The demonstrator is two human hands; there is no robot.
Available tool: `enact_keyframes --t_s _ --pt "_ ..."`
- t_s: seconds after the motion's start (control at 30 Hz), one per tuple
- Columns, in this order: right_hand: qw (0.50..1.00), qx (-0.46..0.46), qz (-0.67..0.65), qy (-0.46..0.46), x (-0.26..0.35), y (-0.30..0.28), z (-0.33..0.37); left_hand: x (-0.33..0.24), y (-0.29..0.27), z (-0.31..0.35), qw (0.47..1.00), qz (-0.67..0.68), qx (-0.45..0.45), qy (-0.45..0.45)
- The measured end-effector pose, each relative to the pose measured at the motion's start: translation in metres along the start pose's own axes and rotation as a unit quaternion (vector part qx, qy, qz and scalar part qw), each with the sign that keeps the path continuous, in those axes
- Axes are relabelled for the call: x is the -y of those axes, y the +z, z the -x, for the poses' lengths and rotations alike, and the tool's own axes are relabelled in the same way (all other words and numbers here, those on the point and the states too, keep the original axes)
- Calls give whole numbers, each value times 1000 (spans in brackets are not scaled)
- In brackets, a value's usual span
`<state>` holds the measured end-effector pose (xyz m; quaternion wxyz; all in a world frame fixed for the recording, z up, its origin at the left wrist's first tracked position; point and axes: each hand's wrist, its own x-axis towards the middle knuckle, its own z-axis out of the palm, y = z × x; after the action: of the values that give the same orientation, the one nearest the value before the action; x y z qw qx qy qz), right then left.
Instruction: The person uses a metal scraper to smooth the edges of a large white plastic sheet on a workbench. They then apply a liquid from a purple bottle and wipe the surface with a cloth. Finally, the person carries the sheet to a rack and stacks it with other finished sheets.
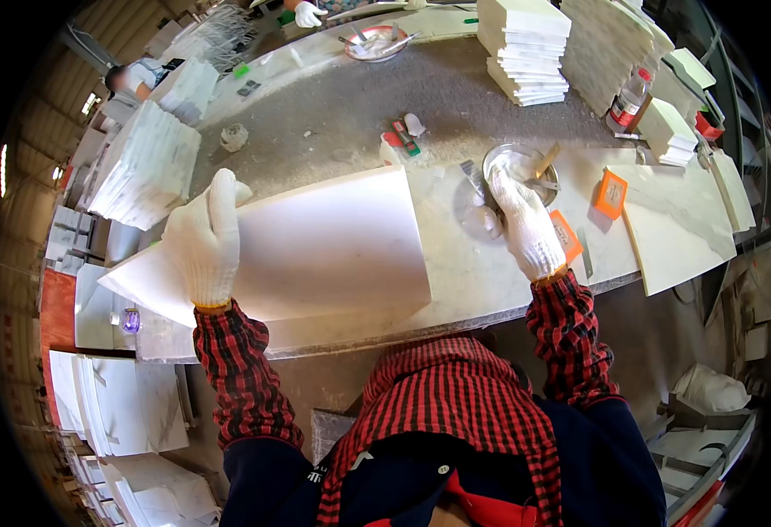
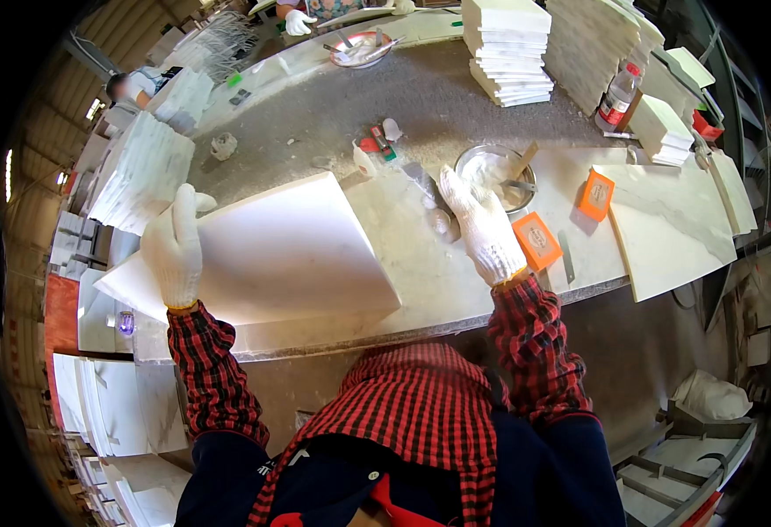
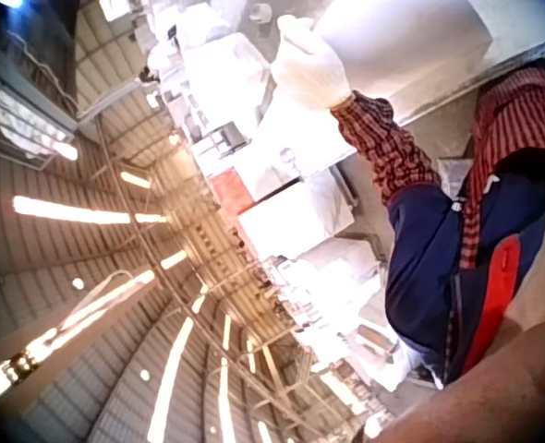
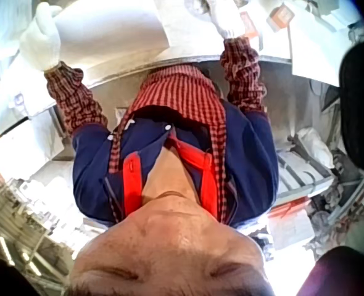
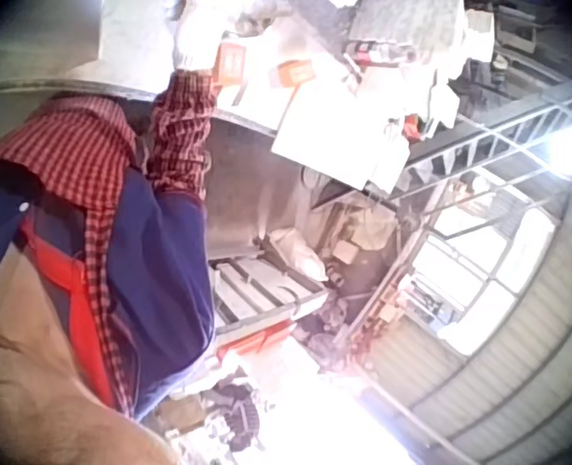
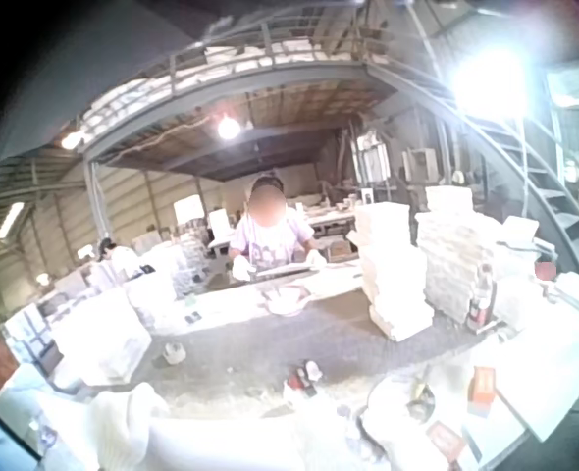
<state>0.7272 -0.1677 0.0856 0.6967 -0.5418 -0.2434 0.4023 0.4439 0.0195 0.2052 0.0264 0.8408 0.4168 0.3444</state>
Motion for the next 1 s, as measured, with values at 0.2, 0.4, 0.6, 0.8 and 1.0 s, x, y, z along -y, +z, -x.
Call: enact_keyframes --t_s 0.2,0.4,0.6,0.8,1.0 --pt "998 -56 36 15 -12 3 -10 -4 1 1 1000 11 -17 -3" --pt "978 -24 207 -17 -26 -8 -18 -2 0 2 1000 11 -14 20" --pt "928 7 368 -51 -24 -20 -15 -1 -2 2 1000 6 4 10" --pt "864 58 490 -98 -25 -37 0 -3 -5 5 1000 6 0 6" --pt "712 -22 692 -115 -6 -66 4 2 -7 9 1000 -10 -10 -5"
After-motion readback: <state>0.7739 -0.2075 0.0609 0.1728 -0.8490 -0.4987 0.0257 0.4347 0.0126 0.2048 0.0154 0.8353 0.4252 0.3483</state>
